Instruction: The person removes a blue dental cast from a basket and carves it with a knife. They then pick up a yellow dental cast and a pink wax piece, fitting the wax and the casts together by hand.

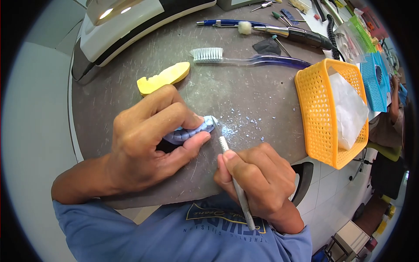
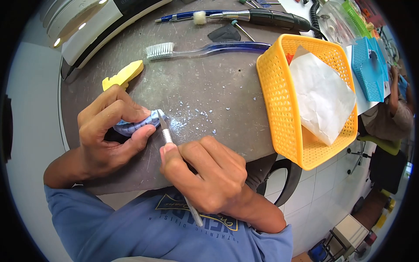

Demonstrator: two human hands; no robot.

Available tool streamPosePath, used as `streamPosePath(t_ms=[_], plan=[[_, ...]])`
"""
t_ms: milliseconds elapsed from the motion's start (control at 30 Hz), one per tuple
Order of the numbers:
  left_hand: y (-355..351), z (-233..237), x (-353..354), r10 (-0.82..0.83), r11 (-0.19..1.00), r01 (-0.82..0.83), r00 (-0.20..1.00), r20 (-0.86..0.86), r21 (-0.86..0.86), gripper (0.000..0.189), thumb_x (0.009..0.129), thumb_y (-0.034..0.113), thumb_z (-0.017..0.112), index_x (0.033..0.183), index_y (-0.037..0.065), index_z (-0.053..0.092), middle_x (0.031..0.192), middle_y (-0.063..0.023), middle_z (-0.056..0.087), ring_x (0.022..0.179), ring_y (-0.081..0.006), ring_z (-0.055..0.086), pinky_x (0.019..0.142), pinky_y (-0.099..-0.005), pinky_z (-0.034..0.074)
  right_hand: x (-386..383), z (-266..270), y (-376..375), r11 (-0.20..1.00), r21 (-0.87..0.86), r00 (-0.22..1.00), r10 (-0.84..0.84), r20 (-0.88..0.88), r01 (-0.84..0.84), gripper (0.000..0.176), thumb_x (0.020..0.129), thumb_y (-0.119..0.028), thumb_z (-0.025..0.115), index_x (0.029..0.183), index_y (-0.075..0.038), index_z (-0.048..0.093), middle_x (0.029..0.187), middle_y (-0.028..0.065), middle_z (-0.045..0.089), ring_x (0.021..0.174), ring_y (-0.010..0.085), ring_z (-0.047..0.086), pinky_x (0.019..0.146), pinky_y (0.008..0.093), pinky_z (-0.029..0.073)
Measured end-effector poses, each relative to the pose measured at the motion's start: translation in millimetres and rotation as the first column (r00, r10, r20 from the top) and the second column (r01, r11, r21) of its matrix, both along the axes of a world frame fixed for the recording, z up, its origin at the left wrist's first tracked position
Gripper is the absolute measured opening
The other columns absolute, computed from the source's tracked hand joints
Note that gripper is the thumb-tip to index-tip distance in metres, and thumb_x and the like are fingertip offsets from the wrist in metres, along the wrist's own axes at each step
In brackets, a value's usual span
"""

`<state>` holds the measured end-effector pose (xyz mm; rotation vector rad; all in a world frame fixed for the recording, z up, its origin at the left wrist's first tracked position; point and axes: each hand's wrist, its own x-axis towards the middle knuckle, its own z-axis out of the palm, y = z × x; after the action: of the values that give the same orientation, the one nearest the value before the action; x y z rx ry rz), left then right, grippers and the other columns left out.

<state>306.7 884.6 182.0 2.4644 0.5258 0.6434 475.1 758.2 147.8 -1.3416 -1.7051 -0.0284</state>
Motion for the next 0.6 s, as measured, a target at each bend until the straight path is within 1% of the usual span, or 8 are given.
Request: streamPosePath(t_ms=[33,100,200,267,300,400,500,600], plan=[[-1.7,-1.9,0.1,-0.003,1.0,0.003,1.0,0.0,0.003,0.022,0.068,-0.002,0.081,0.082,-0.004,0.065,0.08,-0.015,0.064,0.07,-0.0203,0.064,0.062,-0.0281,0.049,0.1,-1.6,2.3,1.0,-0.011,1.0,-0.026,0.002,0.026,0.019,0.07,0.001,0.077,0.082,-0.002,0.063,0.064,0.004,0.052,0.051,0.0156,0.049,0.043,0.0282,0.039],[-4.7,-6.5,1.0,-0.05,0.998,0.046,0.995,0.09,0.046,0.023,0.067,-0.004,0.082,0.084,-0.004,0.066,0.081,-0.0148,0.063,0.071,-0.021,0.065,0.063,-0.0286,0.05,0.0,-2.5,2.3,0.998,-0.018,0.998,-0.063,0.005,0.063,0.019,0.07,0.001,0.078,0.082,-0.003,0.063,0.063,0.004,0.05,0.05,0.0163,0.048,0.043,0.0288,0.039],[-5.3,-3.2,1.4,-0.041,0.998,0.038,0.997,0.068,0.039,0.025,0.065,-0.005,0.083,0.084,-0.003,0.066,0.082,-0.0146,0.063,0.072,-0.0214,0.066,0.064,-0.0286,0.052,-0.6,0.3,0.5,0.996,-0.022,0.997,-0.083,-0.003,0.083,0.018,0.071,0.002,0.077,0.08,-0.002,0.062,0.064,0.005,0.053,0.05,0.0179,0.051,0.045,0.0285,0.042],[-5.5,-2.9,0.4,-0.034,0.999,0.032,0.997,0.063,0.042,0.026,0.065,-0.005,0.083,0.084,-0.003,0.066,0.082,-0.0145,0.063,0.073,-0.0214,0.066,0.063,-0.0283,0.052,-2.1,1.6,-3.6,0.995,-0.029,0.982,-0.095,-0.162,0.091,0.018,0.072,0.002,0.077,0.081,-0.002,0.062,0.067,0.006,0.059,0.053,0.0181,0.057,0.048,0.0275,0.046],[-5.8,-3.4,0.0,-0.03,0.999,0.028,0.998,0.048,0.035,0.026,0.064,-0.005,0.083,0.084,-0.003,0.066,0.082,-0.0145,0.063,0.073,-0.0214,0.066,0.063,-0.0281,0.052,-1.3,0.2,-5.4,0.997,-0.022,0.98,-0.081,-0.184,0.078,0.018,0.072,0.003,0.077,0.083,-0.002,0.063,0.07,0.0069,0.063,0.055,0.0181,0.062,0.05,0.0267,0.05],[-4.9,-2.8,0.4,-0.018,1.0,0.017,0.999,0.043,0.006,0.026,0.064,-0.005,0.084,0.083,-0.003,0.066,0.082,-0.0141,0.063,0.073,-0.0209,0.066,0.063,-0.0283,0.052,0.4,-2.2,-6.2,0.999,0.011,0.991,-0.047,-0.123,0.048,0.02,0.071,0.003,0.077,0.084,-0.002,0.063,0.07,0.007,0.065,0.056,0.0178,0.063,0.051,0.0265,0.051],[-3.3,-3.4,0.8,-0.028,1.0,0.028,0.998,0.057,0.0,0.026,0.064,-0.005,0.084,0.082,-0.003,0.066,0.082,-0.0138,0.063,0.073,-0.0202,0.066,0.062,-0.0284,0.051,1.2,-2.3,-5.7,1.0,0.007,0.994,-0.023,-0.109,0.024,0.02,0.07,0.003,0.078,0.084,-0.002,0.063,0.07,0.007,0.066,0.056,0.0179,0.063,0.05,0.0269,0.051],[-2.3,-2.4,-1.1,-0.02,1.0,0.02,1.0,0.023,-0.011,0.025,0.064,-0.005,0.084,0.082,-0.003,0.066,0.081,-0.0134,0.063,0.073,-0.0197,0.066,0.062,-0.0283,0.051,2.4,-0.2,-6.9,1.0,-0.008,0.989,-0.014,-0.148,0.013,0.021,0.071,0.003,0.078,0.085,-0.002,0.064,0.07,0.0078,0.066,0.057,0.0181,0.064,0.05,0.0268,0.051]])
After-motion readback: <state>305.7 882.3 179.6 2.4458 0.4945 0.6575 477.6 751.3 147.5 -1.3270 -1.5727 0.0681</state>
